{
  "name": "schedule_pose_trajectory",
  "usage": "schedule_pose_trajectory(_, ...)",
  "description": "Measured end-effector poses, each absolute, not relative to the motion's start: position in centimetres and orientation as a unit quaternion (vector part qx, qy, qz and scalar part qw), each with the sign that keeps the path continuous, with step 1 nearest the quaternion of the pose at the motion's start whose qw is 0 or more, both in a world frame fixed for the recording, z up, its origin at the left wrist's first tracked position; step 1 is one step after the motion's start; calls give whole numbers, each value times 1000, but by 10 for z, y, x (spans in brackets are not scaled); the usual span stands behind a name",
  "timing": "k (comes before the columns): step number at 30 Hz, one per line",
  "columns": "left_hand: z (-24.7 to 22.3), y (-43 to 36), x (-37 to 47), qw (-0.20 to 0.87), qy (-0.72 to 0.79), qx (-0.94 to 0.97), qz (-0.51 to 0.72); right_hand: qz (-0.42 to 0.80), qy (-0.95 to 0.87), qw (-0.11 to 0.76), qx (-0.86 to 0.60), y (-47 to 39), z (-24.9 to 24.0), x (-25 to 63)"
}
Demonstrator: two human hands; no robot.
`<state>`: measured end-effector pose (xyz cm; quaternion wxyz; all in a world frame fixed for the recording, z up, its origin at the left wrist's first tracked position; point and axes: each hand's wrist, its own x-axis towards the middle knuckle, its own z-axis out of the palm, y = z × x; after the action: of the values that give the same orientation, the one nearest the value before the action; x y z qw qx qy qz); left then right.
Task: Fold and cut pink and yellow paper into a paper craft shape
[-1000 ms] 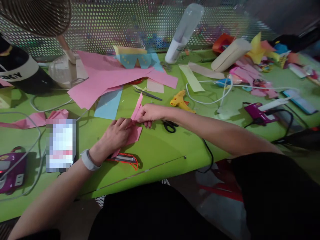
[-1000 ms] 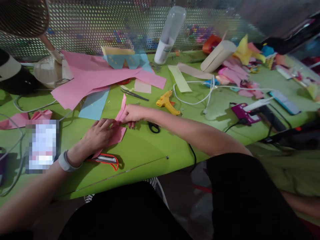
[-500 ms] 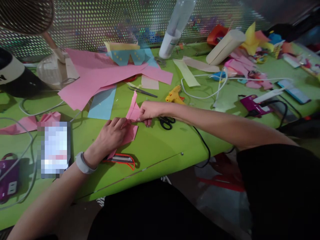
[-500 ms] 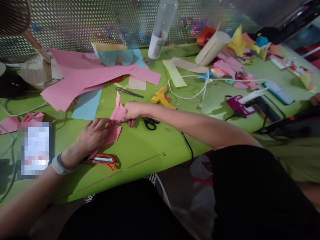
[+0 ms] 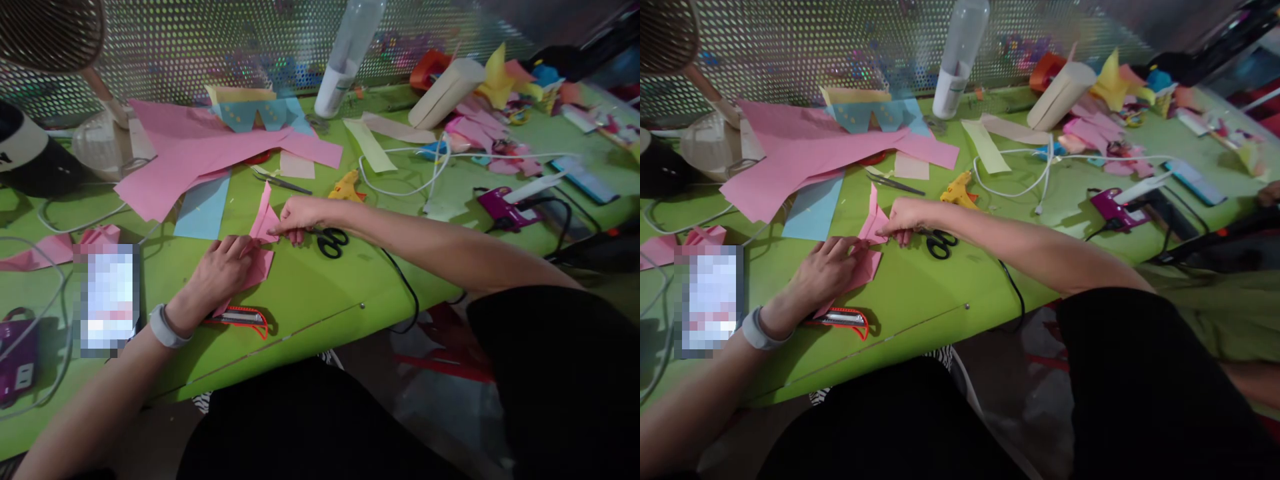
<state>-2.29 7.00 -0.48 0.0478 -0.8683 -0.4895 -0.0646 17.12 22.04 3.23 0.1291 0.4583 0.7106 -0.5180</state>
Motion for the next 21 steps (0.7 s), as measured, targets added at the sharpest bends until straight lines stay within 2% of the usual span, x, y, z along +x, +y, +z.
schedule_pose_trajectory(9,-5,69,-24,62,-484,-870,-62,-544,693,125,457,221,28,170)
schedule_pose_trajectory(15,-4,69,-23,61,-504,-859,-64,-535,682,25,498,185,44,174)
schedule_pose_trajectory(21,1,69,-23,27,-542,-834,-98,-511,710,3,485,148,33,180)
